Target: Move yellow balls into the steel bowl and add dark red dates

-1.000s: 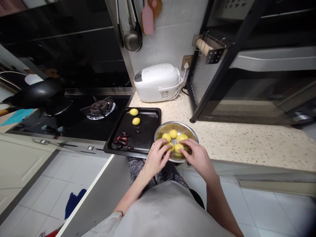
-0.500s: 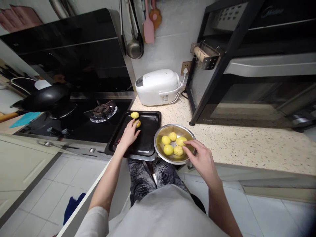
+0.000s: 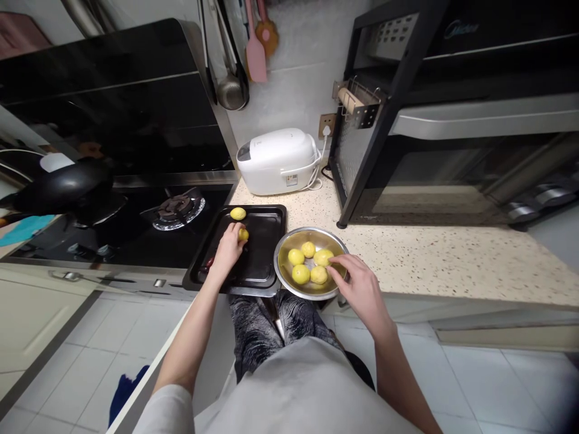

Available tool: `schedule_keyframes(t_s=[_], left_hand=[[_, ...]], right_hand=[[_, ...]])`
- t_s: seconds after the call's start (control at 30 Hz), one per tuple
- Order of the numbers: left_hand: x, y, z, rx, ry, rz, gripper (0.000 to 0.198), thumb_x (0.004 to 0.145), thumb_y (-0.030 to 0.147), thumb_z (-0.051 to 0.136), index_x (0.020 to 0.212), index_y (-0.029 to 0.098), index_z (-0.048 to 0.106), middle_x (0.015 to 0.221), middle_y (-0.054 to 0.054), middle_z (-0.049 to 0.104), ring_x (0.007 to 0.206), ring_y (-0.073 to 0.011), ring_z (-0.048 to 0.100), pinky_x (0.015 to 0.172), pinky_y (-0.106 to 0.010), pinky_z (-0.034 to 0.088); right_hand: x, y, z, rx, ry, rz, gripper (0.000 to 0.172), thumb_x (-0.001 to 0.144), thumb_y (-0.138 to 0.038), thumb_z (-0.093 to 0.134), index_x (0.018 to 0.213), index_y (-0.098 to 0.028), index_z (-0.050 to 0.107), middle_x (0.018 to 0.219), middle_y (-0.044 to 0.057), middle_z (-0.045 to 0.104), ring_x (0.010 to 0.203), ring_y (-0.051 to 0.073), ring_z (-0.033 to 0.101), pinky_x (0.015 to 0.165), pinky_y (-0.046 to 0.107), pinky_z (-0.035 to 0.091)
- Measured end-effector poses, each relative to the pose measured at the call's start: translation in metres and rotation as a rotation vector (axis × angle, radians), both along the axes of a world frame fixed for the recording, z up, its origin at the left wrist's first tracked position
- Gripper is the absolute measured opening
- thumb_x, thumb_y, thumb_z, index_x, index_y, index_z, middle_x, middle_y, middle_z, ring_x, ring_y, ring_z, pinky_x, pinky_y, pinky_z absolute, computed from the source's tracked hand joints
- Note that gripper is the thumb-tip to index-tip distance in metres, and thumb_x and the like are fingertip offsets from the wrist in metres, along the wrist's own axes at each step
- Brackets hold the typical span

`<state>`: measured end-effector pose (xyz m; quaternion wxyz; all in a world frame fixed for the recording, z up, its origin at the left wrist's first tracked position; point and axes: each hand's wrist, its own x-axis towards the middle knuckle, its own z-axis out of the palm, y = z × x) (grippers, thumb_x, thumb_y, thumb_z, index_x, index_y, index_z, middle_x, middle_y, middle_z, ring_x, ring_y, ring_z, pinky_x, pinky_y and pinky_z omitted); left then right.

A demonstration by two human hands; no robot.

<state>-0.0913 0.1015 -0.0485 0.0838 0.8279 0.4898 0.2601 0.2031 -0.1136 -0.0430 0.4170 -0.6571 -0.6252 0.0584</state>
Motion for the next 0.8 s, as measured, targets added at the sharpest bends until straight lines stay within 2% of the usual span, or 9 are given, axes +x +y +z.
schedule_keyframes(t_s=[0.1,0.23,0.33,0.43,0.53,0.67,0.8], left_hand=[[0.012,-0.016,0.015,0.035,-0.155,-0.082,0.023,0.087,0.018,0.067,0.108,0.021,0.059,0.111,-0.009,0.062,0.101,-0.0267,0.064,0.092,-0.043,0.058],[0.042,-0.053,0.038,0.017,-0.351,-0.315,0.023,0.093,0.027,0.069,0.114,0.021,0.060,0.113,-0.008,0.063,0.105,-0.0241,0.064,0.091,-0.039,0.059],[0.070,-0.080,0.046,-0.030,-0.376,-0.485,0.025,0.096,0.027,0.067,0.119,0.022,0.060,0.117,-0.009,0.065,0.111,-0.0240,0.065,0.095,-0.038,0.058],[0.093,-0.097,0.041,-0.057,-0.349,-0.580,0.028,0.097,0.026,0.067,0.124,0.023,0.058,0.119,-0.010,0.065,0.114,-0.0255,0.065,0.100,-0.040,0.056],[0.109,-0.101,0.028,-0.061,-0.337,-0.620,0.034,0.096,0.023,0.067,0.128,0.022,0.055,0.121,-0.011,0.065,0.115,-0.0272,0.066,0.101,-0.042,0.056],[0.119,-0.101,0.015,-0.092,-0.333,-0.625,0.035,0.095,0.019,0.066,0.127,0.022,0.054,0.119,-0.010,0.065,0.114,-0.0270,0.066,0.100,-0.044,0.057],[0.121,-0.097,0.016,-0.171,-0.325,-0.675,0.034,0.093,0.019,0.067,0.124,0.021,0.055,0.117,-0.009,0.065,0.112,-0.0253,0.067,0.101,-0.042,0.056]], right_hand=[[-0.001,0.002,-0.002,0.002,-0.004,0.008,0.016,0.101,-0.030,0.055,0.100,-0.023,0.069,0.102,0.009,0.075,0.099,0.030,0.070,0.087,0.047,0.056],[-0.006,0.005,0.000,0.010,0.004,0.020,0.016,0.101,-0.028,0.055,0.103,-0.022,0.070,0.104,0.010,0.075,0.102,0.030,0.069,0.090,0.047,0.056],[-0.012,0.008,0.005,0.032,0.053,0.043,0.018,0.101,-0.029,0.056,0.111,-0.023,0.069,0.110,0.010,0.075,0.106,0.029,0.070,0.094,0.047,0.056],[-0.019,0.010,0.009,0.035,0.113,0.077,0.026,0.102,-0.034,0.059,0.124,-0.024,0.067,0.120,0.010,0.074,0.113,0.029,0.069,0.099,0.048,0.056],[-0.022,0.015,0.009,0.028,0.137,0.089,0.033,0.101,-0.036,0.061,0.131,-0.024,0.064,0.126,0.011,0.073,0.117,0.029,0.069,0.101,0.048,0.057],[-0.019,0.020,0.001,0.013,0.155,0.058,0.034,0.098,-0.036,0.064,0.129,-0.022,0.065,0.122,0.012,0.073,0.111,0.029,0.071,0.095,0.047,0.059],[-0.015,0.022,-0.003,0.034,0.153,0.033,0.030,0.095,-0.035,0.066,0.121,-0.021,0.067,0.117,0.011,0.074,0.104,0.028,0.071,0.089,0.043,0.060]])
